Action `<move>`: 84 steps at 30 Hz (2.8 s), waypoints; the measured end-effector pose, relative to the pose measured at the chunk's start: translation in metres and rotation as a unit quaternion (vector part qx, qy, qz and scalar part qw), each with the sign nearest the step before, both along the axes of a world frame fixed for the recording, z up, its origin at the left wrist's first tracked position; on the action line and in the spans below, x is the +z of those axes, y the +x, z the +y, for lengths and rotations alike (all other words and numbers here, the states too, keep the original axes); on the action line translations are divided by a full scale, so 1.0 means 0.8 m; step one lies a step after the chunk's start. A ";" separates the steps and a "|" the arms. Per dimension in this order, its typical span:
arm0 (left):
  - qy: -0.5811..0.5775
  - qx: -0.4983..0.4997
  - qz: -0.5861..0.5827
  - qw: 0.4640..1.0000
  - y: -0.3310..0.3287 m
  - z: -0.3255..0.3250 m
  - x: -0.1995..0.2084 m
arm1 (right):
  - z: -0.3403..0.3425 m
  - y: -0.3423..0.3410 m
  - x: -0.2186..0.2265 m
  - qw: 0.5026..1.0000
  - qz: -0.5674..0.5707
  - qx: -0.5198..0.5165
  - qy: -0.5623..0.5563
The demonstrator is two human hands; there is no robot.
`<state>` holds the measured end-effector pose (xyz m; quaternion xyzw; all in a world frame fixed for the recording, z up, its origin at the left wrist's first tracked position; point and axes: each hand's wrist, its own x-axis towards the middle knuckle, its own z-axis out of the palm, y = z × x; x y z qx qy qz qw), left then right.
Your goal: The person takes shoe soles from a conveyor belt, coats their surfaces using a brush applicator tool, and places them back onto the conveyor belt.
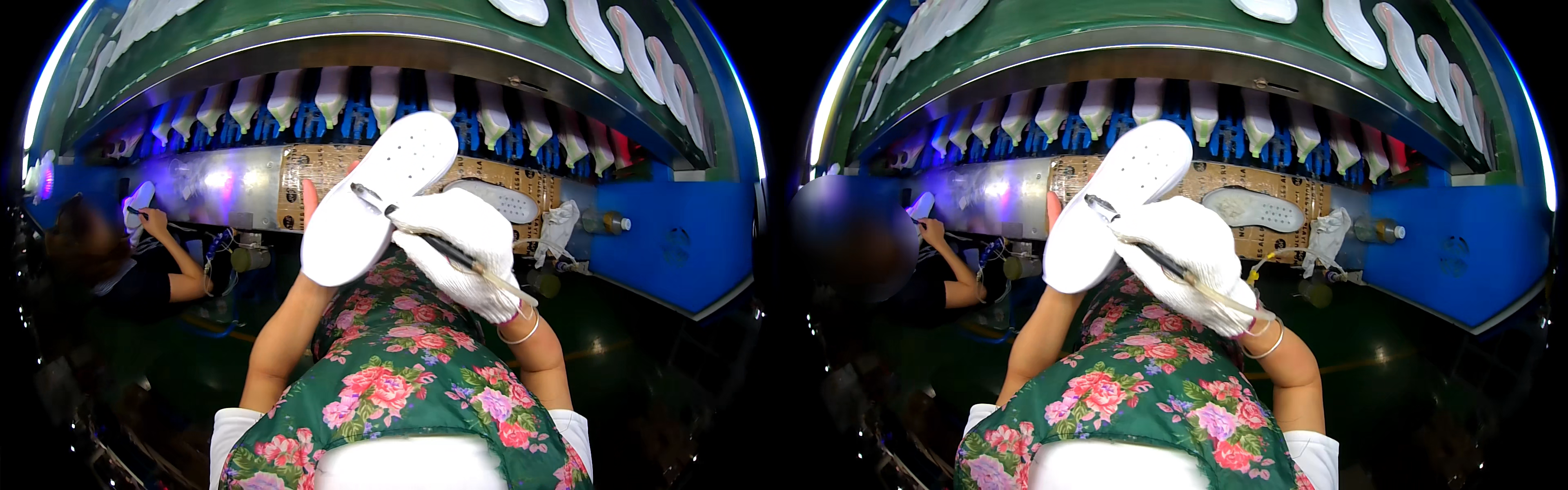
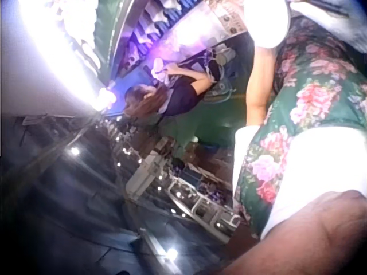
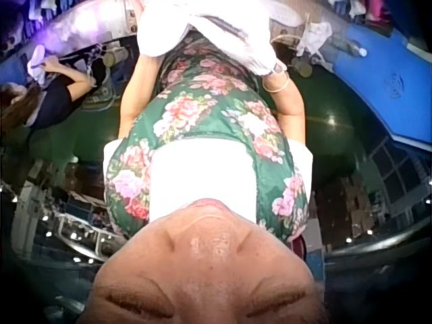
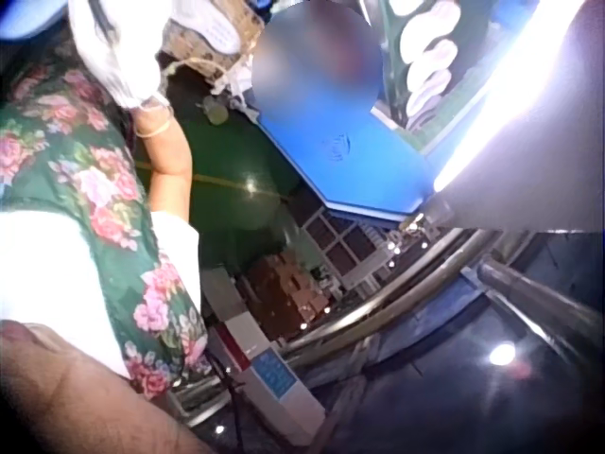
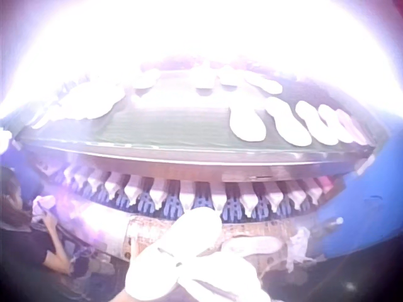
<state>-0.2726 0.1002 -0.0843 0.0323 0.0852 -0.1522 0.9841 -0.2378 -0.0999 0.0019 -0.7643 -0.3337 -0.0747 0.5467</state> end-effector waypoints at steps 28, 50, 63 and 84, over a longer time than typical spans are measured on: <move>0.013 -0.003 0.031 0.999 -0.018 -0.068 -0.073 | 0.051 -0.012 0.017 0.992 0.024 -0.088 0.091; 0.105 -0.012 -0.037 0.994 0.005 -0.052 -0.046 | 0.042 -0.020 -0.005 0.992 -0.009 -0.113 0.047; -0.025 -0.019 -0.150 0.988 0.025 -0.044 -0.043 | 0.036 -0.027 -0.023 0.993 -0.089 -0.074 0.003; -0.028 -0.095 -0.217 0.971 0.060 -0.015 -0.034 | 0.023 -0.034 -0.037 0.997 -0.064 0.027 0.032</move>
